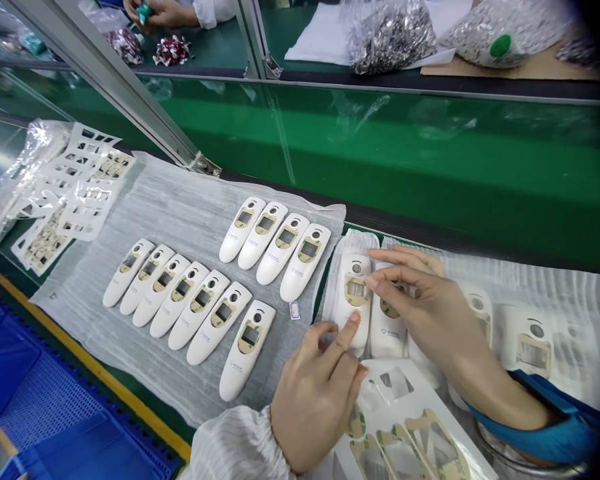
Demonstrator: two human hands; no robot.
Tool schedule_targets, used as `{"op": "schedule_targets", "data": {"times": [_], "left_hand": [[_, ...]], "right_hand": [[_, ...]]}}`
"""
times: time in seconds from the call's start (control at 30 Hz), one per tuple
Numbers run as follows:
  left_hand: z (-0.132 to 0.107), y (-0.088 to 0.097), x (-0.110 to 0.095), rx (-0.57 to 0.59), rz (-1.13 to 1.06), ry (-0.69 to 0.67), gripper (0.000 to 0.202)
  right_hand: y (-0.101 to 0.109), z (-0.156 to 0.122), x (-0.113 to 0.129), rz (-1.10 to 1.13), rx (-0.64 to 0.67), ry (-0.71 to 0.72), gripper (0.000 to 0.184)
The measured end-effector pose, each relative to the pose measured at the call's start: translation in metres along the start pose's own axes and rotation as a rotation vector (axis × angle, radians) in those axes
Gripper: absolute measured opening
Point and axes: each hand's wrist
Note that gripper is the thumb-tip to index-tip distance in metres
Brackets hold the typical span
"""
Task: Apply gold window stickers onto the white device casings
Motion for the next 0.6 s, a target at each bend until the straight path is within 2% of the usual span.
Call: {"op": "schedule_targets", "data": {"times": [0.27,0.6], "left_hand": [[-0.0008,-0.001,-0.0002,0.006,0.006,0.004,0.021],[0.0,-0.0009,-0.0009,-0.004,0.016,0.012,0.024]], "right_hand": [[-0.001,0.0012,0.0027,-0.017,0.002,-0.023,0.021],[-0.0028,0.0009,-0.0024,-0.072,-0.018,0.018,0.02]]}}
Point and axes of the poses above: each hand's wrist, its own z-axis towards the middle knuckle, its own y-axis out of the back of the hand, x = y × z, and after that the axes turned 8 degrees about y, right-handed
